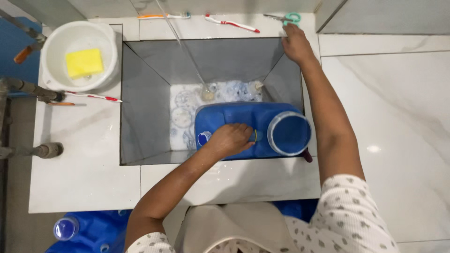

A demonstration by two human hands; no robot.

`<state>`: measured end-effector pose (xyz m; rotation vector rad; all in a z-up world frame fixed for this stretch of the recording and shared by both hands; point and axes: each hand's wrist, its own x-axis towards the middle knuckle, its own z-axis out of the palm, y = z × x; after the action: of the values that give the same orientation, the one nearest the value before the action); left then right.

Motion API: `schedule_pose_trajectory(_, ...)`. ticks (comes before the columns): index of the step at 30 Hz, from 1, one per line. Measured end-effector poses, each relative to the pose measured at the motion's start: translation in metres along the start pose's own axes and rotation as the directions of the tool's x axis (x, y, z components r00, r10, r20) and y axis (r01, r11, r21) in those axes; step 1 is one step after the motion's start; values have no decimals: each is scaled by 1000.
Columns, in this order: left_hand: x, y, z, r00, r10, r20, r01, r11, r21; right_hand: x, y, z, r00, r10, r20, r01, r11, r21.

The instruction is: The person scrubs the exterior and interior of a large blue plastic container using a yellow sponge and a long-handled brush. They rinse the container and its lid under running water, then place it on the floor with other similar containers. The person then uses scissors to cut a plastic ring from the container's opening.

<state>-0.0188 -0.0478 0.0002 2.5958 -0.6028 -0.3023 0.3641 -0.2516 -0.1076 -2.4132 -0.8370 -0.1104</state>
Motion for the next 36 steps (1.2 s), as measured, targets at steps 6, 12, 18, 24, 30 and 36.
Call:
schedule_pose_trajectory(6, -77, -42, -23, 881, 121, -457, -84, 991, 99, 42, 60, 79, 988, -153, 17, 153, 962, -228)
schedule_pose_trajectory(12, -100, -63, 7, 924, 5, -382, 97, 964, 248, 37, 86, 75, 986, 88, -141, -124, 954, -272)
schedule_pose_trajectory(18, -91, -68, 29, 886, 13, -464, 198, 893, 403, 36, 92, 58, 966, 116, -229, -154, 976, -154)
schedule_pose_trajectory(24, -74, -35, 20, 768, -555, -319, 606, 792, 79, 47, 98, 54, 959, 233, -163, -266, 937, -227)
schedule_pose_trajectory(30, -89, -28, -36, 819, -487, -304, 454, 874, -176, 19, 73, 13, 991, 123, -43, -130, 949, -288)
schedule_pose_trajectory(36, -105, -14, -57, 729, -675, 116, 657, 642, -396, -39, -34, -66, 953, 298, 53, -303, 945, 123)
